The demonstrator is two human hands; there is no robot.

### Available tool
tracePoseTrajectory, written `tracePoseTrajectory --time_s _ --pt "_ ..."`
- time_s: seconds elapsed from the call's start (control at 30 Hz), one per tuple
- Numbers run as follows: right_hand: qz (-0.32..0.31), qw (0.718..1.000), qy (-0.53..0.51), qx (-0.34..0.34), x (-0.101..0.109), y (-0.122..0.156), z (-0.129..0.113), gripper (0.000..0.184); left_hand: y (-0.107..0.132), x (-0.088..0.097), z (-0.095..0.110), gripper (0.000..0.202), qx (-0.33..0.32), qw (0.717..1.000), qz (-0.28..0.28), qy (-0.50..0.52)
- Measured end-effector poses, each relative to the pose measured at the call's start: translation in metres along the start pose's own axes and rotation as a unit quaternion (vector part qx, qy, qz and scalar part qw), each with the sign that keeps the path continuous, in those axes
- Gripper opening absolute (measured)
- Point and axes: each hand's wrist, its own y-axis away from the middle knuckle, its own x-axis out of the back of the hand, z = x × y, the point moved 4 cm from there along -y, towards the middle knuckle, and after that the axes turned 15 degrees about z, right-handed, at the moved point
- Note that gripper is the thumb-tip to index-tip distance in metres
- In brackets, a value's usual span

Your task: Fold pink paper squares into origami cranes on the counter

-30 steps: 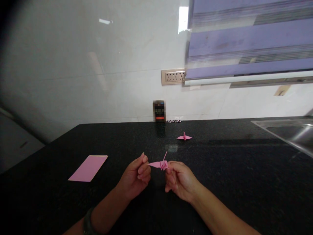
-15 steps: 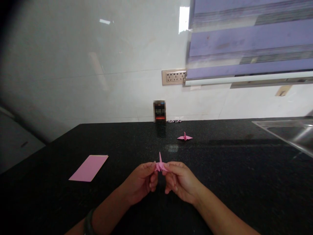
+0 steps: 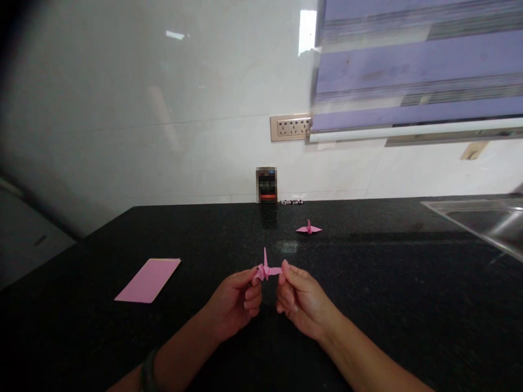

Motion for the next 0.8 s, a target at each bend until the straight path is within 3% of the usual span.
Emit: tracePoseTrajectory --time_s 0.1,0.33,0.7,0.8 --pt "0.001 1.0 0.003 0.0 0.002 -0.001 -0.002 0.036 -0.002 0.003 0.002 0.023 0.006 1.0 0.007 0.001" --pt "0.0 1.0 0.01 -0.005 0.007 -0.002 -0.005 0.036 -0.006 0.011 0.011 0.022 -0.067 0.996 0.049 -0.019" --pt "0.012 0.999 0.049 0.002 0.006 -0.002 -0.006 0.034 -0.005 0.009 0.011 0.021 -0.072 0.996 0.053 -0.02" --pt "0.014 0.994 0.1 0.029 0.008 -0.003 -0.007 0.036 -0.006 0.01 0.011 0.021 -0.073 0.995 0.056 -0.026"
